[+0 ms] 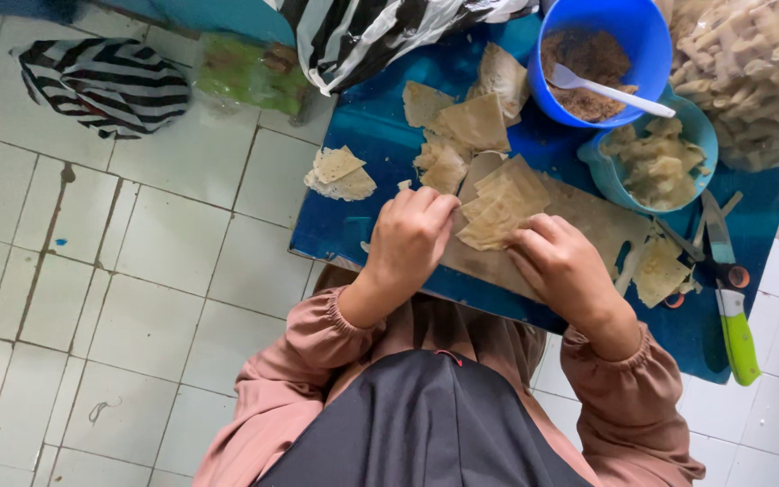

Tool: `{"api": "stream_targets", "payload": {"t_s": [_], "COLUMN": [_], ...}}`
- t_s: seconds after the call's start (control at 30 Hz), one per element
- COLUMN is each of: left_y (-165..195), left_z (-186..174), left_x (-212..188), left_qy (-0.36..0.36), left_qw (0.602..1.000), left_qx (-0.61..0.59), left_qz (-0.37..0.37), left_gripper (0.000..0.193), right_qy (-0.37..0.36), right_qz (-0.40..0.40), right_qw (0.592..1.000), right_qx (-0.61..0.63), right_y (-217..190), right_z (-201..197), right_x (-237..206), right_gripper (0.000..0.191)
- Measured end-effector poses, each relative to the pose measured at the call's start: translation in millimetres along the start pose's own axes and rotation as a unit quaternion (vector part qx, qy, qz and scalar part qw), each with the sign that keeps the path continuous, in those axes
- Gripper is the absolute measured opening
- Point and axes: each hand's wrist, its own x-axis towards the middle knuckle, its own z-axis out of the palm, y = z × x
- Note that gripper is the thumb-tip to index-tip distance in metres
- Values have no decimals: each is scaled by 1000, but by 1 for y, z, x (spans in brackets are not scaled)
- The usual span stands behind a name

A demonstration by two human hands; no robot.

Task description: The person sits on the floor at a low table folding thin square pastry sheets. They pick up a sheet, spoon brown filling from a blue bowl onto it, fold the sheet over the filling, and set the folded piece on a cutting board, repeating with more sheets.

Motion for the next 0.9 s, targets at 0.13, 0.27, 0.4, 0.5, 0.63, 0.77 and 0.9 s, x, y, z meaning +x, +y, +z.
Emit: {"api": "stream_targets", "payload": {"t_s": [0.13,0.27,0.4,0.5,0.63,0.77,0.9], "left_y": [4,5,8,16,39,68,77], "left_z": [22,38,37,30,32,62,87], "left_x": [8,17,17,11,-4,-12,-11], "left_qy": [3,4,10,25,42,-30,-41], "left_qw": [1000,994,994,990,990,993,993], "left_qx": [-2,101,105,120,91,80,84], "left_qz": [24,31,38,62,97,86,77], "left_gripper": [8,5,4,12,25,16,14], "right_qy": [41,27,52,39,144,284,331], "right_qz": [-44,-62,-18,58,72,128,169], "right_qw": [992,978,974,980,979,946,928], "right_qx": [-112,-198,-219,-187,-127,-90,-10], "right_y": [-3,-4,-6,-7,-3,32,99], "right_z": [14,16,9,-1,-15,-31,-45], "right_x": [-11,-21,-43,-64,-81,-49,25], "right_gripper": [22,28,24,21,35,25,34]}}
